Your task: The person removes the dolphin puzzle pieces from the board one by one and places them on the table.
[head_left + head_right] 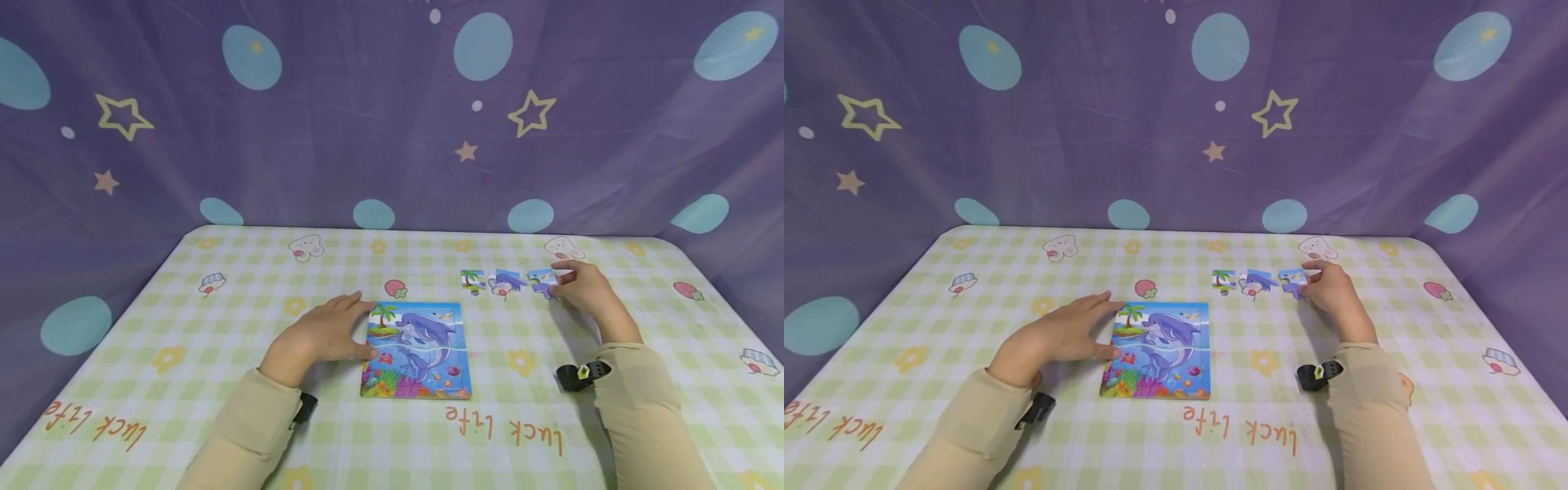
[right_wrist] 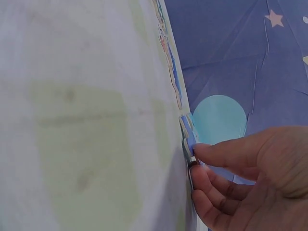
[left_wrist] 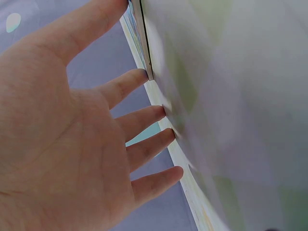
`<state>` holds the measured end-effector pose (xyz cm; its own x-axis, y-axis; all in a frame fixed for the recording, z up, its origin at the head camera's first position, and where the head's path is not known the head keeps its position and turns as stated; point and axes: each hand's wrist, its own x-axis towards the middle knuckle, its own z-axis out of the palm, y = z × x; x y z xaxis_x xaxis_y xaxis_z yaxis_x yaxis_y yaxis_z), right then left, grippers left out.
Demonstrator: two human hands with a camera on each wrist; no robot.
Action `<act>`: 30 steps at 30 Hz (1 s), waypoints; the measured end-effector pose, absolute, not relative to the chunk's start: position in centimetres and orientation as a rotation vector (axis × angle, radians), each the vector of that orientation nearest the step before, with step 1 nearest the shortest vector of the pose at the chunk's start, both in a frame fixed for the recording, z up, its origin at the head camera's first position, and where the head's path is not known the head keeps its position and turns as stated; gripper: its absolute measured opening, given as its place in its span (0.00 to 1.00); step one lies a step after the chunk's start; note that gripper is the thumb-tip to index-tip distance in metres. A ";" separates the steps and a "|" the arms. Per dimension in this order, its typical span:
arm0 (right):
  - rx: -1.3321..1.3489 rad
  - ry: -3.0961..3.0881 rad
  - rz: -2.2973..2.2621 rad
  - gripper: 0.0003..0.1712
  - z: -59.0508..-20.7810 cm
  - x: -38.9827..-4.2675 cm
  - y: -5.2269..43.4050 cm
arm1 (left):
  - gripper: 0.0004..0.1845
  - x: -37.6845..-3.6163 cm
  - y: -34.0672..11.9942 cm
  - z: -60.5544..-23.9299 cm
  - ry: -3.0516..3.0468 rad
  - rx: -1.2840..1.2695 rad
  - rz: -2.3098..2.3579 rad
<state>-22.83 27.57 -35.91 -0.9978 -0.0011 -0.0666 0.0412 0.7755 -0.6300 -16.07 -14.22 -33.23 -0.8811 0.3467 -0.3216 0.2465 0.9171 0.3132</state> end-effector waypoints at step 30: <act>-0.180 2.896 -1.087 0.27 -32.6 -21.4 22.7 | 0.50 -16.0 -14.9 -33.2 2.666 0.471 0.475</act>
<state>-21.39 22.66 -32.59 -0.9923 -0.1236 0.0008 -0.0936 0.7471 -0.6581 -15.95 -14.91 -33.23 -0.8674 0.3857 -0.3145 0.2532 0.8861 0.3883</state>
